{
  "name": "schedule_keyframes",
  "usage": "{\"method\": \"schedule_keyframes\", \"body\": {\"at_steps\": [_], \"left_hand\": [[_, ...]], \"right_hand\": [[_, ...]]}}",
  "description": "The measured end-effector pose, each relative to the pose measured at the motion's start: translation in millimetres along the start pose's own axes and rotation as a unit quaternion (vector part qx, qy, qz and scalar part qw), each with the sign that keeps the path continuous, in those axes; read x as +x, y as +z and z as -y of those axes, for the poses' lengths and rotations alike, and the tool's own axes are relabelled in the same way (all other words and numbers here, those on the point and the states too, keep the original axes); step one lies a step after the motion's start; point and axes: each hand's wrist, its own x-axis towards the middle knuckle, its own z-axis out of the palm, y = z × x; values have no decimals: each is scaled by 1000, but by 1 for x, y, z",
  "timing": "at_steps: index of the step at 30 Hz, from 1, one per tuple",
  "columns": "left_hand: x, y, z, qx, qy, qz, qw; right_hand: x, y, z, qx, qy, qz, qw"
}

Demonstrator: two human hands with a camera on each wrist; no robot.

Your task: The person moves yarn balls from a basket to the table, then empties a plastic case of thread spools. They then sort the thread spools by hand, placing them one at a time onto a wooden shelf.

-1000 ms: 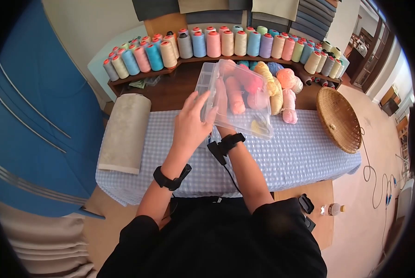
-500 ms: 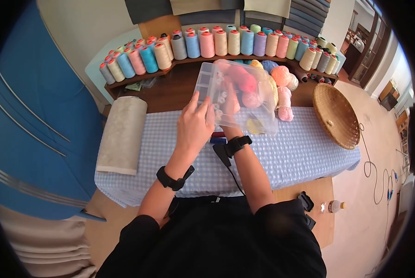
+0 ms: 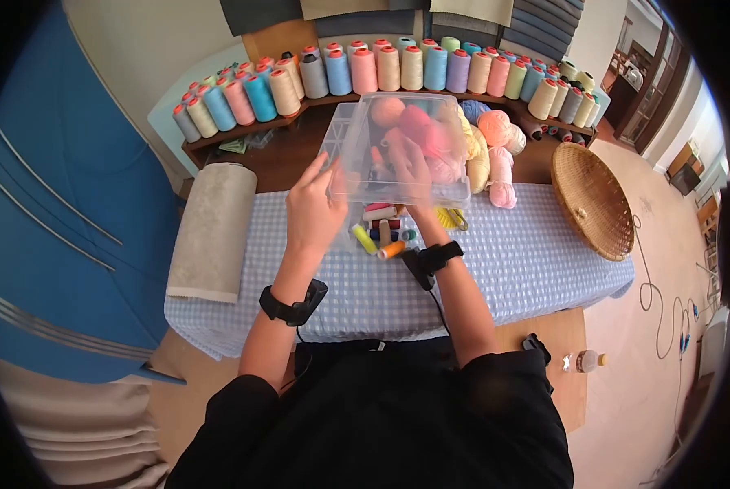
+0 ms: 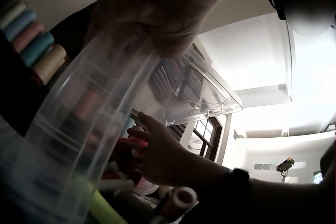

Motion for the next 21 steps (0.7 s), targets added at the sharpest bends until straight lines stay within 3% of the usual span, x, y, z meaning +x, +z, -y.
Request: {"method": "schedule_keyframes", "body": {"at_steps": [1,3,5,6,8,9,11,15,18,21], "left_hand": [[0,-1,2,-2,-6,-1,1000],[1,-3,6,-5,-12,-2,1000],[2,-5,10,-6,-6,-14,1000],[2,-6,12,-5,-8,-14,1000],[2,-10,15,3,-3,-25,1000],[2,-11,18,5,-6,-26,1000],[1,-12,23,0,1,-36,999],[-3,-17,26,-17,-13,-38,999],[-2,-24,34,-33,-18,-49,998],[-2,-32,39,-67,-44,-42,996]], "right_hand": [[-3,-6,17,-85,-25,83,993],[-9,-15,22,-170,-49,166,970],[-16,-19,20,-372,-283,196,862],[-24,-24,20,-371,-283,198,862],[-48,-31,46,-354,-261,380,814],[-62,-35,47,-353,-261,382,813],[-83,-44,49,-413,-363,433,714],[-75,-55,31,-447,-358,489,658],[-65,-61,23,-473,-378,476,638],[-60,-66,37,-487,-344,460,658]]}}
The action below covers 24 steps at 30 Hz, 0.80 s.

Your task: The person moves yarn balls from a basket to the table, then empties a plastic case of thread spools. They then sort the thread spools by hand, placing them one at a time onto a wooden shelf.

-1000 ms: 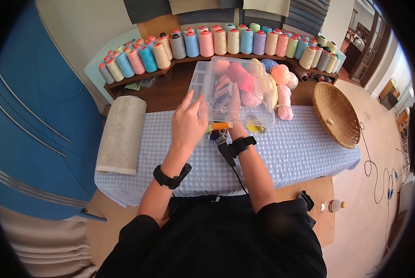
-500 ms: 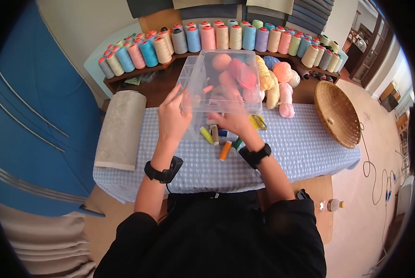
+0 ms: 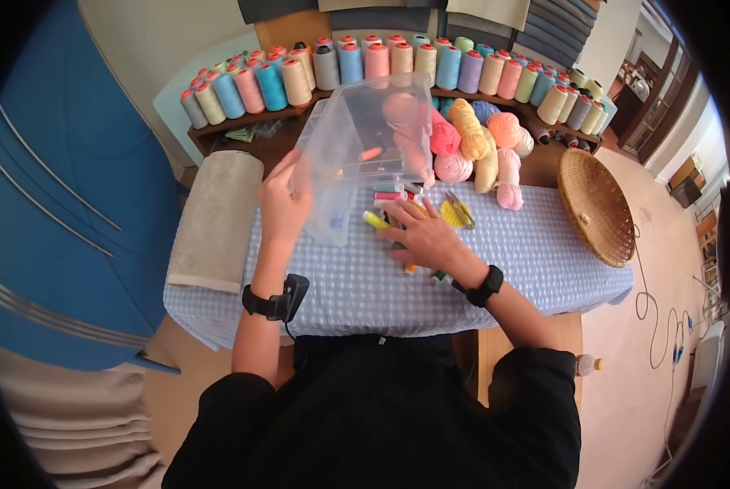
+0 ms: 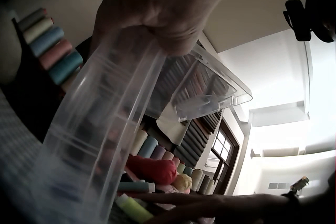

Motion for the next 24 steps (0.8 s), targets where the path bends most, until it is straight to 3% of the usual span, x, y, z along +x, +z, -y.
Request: {"method": "schedule_keyframes", "body": {"at_steps": [4,6,8,12,19,22,24], "left_hand": [[-2,-12,10,-16,-48,-12,999],[-4,-18,15,-18,-60,-11,998],[-4,-23,12,-52,-142,-11,988],[-2,-26,15,-49,-136,-17,989],[-9,-29,31,-61,-149,-26,987],[-9,-40,25,-78,-161,-29,983],[-9,-46,24,-87,-182,-28,979]], "right_hand": [[-24,-43,15,61,-10,5,998],[-46,-53,22,75,-35,55,995],[-63,-53,20,41,-23,60,997],[-86,-38,6,10,38,34,999],[-70,-36,-4,11,2,15,1000],[-60,-40,-10,4,-1,63,998],[-54,-36,-15,-78,79,-5,994]]}}
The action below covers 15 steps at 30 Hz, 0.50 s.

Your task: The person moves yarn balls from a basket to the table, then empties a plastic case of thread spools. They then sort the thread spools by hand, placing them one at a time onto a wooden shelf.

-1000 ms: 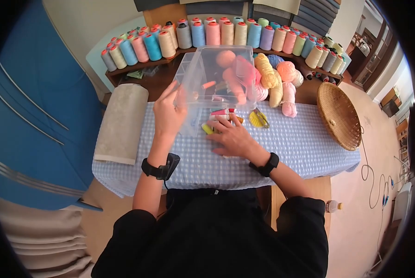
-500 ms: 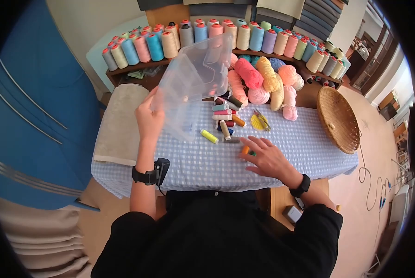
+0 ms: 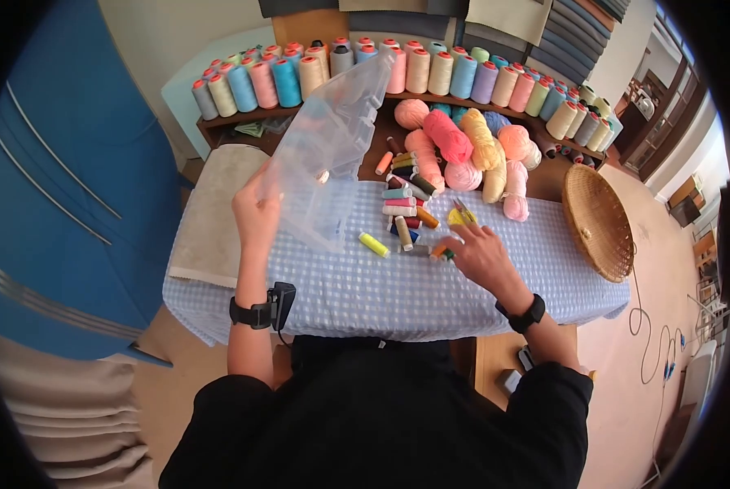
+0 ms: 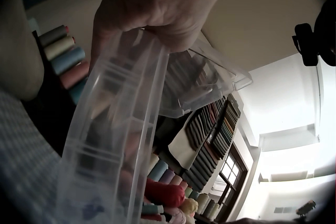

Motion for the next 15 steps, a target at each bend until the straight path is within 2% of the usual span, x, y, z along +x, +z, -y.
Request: {"method": "schedule_keyframes", "body": {"at_steps": [1,2,4,6,8,9,11,15], "left_hand": [[0,-3,2,6,24,-5,1000],[0,-4,3,11,49,-9,999],[-2,-4,1,14,51,-8,999],[-6,-4,-7,17,55,-3,998],[-11,-6,-17,-28,1,18,999],[-13,-9,-20,-27,3,19,999],[-17,-17,-23,-58,-33,27,997],[-15,-32,7,-68,-40,35,996]], "right_hand": [[10,-1,3,0,2,-41,999],[28,-7,10,-1,0,-41,999],[70,-17,36,157,17,-75,985],[105,-10,49,187,-59,-171,966],[132,-13,65,241,-54,-138,959],[145,-7,70,242,-54,-139,959],[166,11,78,275,-52,-79,957],[177,22,84,354,-97,-57,928]]}}
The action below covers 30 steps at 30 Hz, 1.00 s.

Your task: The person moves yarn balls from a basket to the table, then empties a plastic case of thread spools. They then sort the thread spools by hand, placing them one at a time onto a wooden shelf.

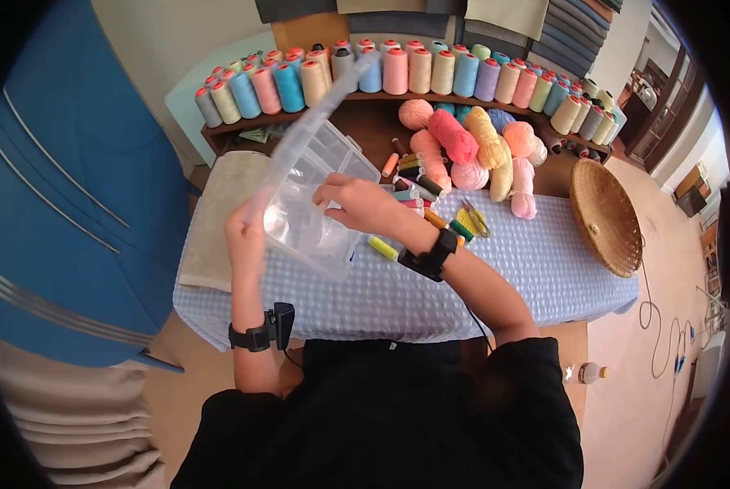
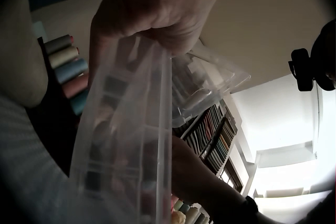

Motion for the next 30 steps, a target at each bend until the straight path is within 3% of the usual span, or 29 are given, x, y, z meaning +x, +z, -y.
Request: {"method": "schedule_keyframes", "body": {"at_steps": [5,8,12,14,18,21,24,28,30], "left_hand": [[-5,-4,6,-125,-116,-8,985],[-6,-13,18,-151,-115,17,982],[-12,-30,16,-185,-176,14,967],[-12,-39,24,-212,-190,66,956],[-15,-48,28,-205,-171,120,956],[-16,-47,29,-222,-159,145,951],[-19,-47,34,-235,-147,164,947],[-18,-50,43,-235,-135,189,944],[-18,-49,43,-236,-126,195,944]], "right_hand": [[-5,-4,-1,-10,-36,-19,999],[-22,-24,3,-55,-17,-88,995],[-79,-65,-14,-133,149,-78,977],[-112,-84,-27,-202,262,-73,941],[-168,-105,-54,-273,332,-79,899],[-190,-110,-59,-255,376,-133,881],[-202,-114,-57,-253,411,-136,865],[-216,-112,-66,-254,426,-110,862],[-217,-113,-66,-245,402,-140,871]]}}
